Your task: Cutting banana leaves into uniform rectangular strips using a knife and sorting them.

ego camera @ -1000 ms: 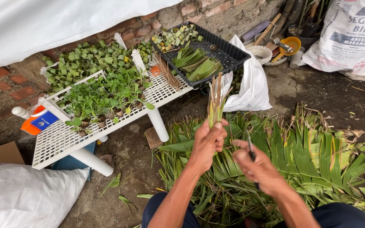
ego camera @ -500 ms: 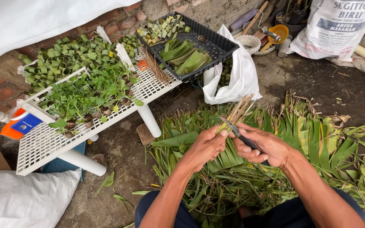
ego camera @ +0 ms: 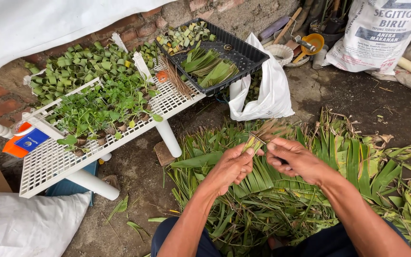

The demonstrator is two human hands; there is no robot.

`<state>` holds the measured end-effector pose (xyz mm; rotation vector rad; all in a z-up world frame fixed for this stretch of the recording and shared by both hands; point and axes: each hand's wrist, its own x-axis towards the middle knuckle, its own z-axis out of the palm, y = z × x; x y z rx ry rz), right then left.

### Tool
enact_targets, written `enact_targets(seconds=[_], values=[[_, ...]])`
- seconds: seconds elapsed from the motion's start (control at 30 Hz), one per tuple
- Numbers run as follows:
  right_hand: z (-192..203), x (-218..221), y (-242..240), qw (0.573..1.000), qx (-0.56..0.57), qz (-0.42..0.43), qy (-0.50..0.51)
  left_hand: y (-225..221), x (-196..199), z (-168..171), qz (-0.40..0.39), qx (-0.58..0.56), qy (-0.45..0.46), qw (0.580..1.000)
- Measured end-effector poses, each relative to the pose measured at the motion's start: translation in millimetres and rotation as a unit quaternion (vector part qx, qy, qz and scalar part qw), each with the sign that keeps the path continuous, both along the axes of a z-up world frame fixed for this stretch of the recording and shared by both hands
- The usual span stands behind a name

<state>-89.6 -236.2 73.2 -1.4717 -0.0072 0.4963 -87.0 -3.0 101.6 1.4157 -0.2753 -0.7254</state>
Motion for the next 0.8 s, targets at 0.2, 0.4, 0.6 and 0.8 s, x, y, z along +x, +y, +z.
enact_targets(seconds=[0.2, 0.4, 0.6, 0.8], values=[[31.6, -13.9, 22.2, 0.813, -0.454, 0.02, -0.365, -5.4, 1.7, -5.0, 0.025, -0.03, 0.067, 0.997], [14.7, -9.9, 13.8, 0.558, -0.648, 0.043, -0.516, -6.7, 1.3, -7.6, 0.055, -0.05, 0.109, 0.991], [26.5, -14.4, 18.5, 0.531, -0.648, 0.035, -0.545, -11.5, 2.7, -24.6, 0.055, -0.199, 0.163, 0.965], [33.1, -14.9, 15.7, 0.565, -0.631, 0.047, -0.529, -16.2, 4.0, -34.1, 0.047, -0.245, 0.192, 0.949]])
